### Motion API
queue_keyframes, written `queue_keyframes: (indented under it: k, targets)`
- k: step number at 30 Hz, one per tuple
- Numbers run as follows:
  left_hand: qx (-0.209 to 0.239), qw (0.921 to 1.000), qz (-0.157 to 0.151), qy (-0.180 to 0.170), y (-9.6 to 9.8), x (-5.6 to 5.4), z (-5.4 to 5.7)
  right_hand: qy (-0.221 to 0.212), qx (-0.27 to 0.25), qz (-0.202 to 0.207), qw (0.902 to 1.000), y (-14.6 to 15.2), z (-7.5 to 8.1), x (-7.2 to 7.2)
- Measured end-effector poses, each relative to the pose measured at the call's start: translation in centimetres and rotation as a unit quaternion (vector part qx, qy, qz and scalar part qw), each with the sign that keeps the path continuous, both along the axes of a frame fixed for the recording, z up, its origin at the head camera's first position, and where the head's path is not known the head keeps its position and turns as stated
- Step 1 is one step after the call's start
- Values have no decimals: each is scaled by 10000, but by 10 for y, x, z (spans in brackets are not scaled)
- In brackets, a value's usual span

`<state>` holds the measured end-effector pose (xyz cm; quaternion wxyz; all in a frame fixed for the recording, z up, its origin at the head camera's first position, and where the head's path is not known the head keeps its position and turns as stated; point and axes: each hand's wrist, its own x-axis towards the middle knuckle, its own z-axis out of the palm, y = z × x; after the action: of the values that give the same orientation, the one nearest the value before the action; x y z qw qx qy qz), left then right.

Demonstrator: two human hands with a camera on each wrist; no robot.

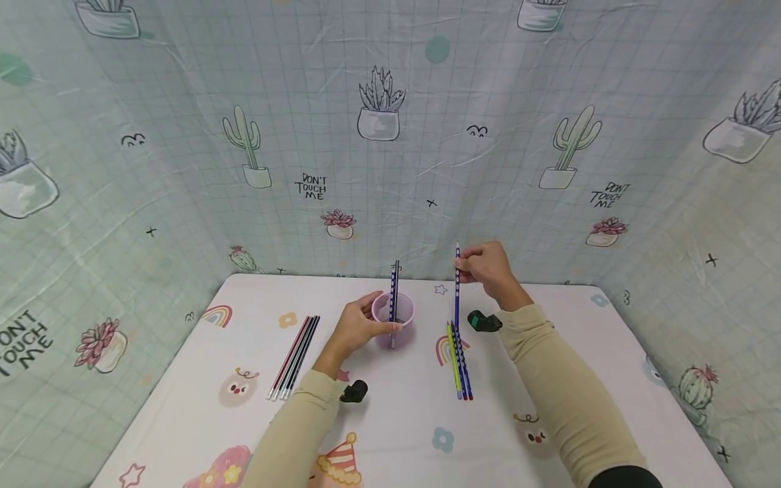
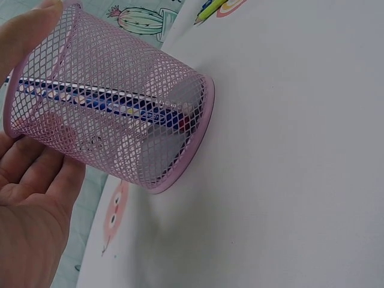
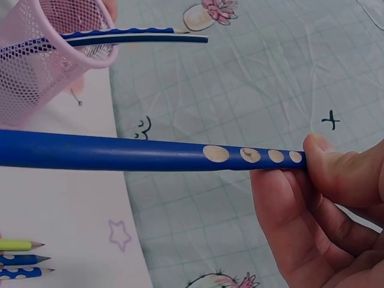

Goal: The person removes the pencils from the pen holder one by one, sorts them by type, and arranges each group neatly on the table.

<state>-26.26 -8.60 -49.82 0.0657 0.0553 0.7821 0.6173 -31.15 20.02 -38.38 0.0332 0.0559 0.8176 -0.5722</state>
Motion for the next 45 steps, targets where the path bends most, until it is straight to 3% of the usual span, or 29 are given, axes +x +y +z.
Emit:
queue_keyframes:
  k: [23,45]
  targets:
    - [85,9999,-56,-69,-1,1,-2,-495,32,139,9987,12,-26,5]
    - [55,10000,-56,-28,0,1,2,-654,78,295,9974,18,-48,7]
